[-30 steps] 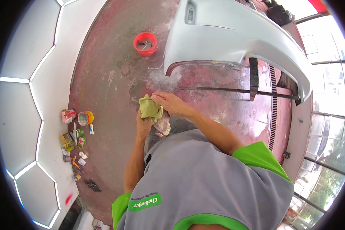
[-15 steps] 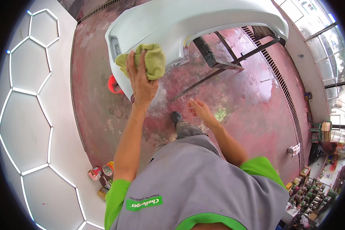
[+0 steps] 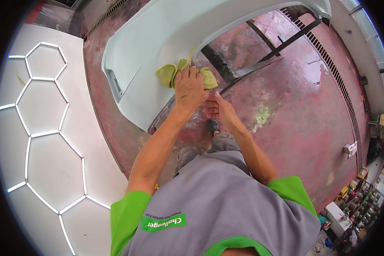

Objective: The person wipes a white car bumper with a green cloth. They move around the bumper, which is mounted on a metal stand, to clean different sections of its surface.

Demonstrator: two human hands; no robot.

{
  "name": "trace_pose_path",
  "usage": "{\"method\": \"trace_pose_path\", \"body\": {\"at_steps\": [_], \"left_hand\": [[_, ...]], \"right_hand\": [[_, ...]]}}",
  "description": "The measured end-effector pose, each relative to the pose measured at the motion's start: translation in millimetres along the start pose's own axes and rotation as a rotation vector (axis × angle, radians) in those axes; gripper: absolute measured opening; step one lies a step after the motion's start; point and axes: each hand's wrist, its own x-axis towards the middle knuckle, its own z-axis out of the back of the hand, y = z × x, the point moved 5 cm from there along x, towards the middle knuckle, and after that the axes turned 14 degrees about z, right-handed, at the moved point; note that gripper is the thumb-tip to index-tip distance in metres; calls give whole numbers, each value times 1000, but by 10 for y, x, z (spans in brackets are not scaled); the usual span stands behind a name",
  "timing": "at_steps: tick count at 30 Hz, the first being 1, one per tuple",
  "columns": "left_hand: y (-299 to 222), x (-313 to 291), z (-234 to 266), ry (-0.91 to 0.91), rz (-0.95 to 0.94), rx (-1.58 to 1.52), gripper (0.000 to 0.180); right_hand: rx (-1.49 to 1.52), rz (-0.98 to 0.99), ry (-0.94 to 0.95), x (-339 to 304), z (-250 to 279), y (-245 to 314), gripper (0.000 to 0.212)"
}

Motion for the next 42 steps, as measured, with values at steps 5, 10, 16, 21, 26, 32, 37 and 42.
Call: {"method": "trace_pose_path", "body": {"at_steps": [5,10,16,21,26,32,37,42], "left_hand": [[-247,-442,305,447,287,-805,51],[35,-1165,203,541,359,-1547,45],[1730,-2122,-896,228,1401,-1632,51],[2125,-2584,-1366,20,1949,-1764,88],[2306,-2449,-1647,26,1732,-1863,84],[2415,-2532,-1552,142,1686,-1574,80],[2186,-2419,-699,61,1087,-1491,73],[1734,-2050,-61,361,521,-2062,74]], "right_hand": [[490,199,104,-261,-219,400,63],[166,381,-81,-357,-311,831,48],[-1086,687,-134,318,-891,1235,48],[-1279,625,-156,242,-1033,678,53],[-1341,599,-83,260,-1071,692,61],[-1205,294,-68,459,-790,870,68],[-950,564,63,-26,-1307,665,76],[-834,362,502,-441,-2239,210,72]]}}
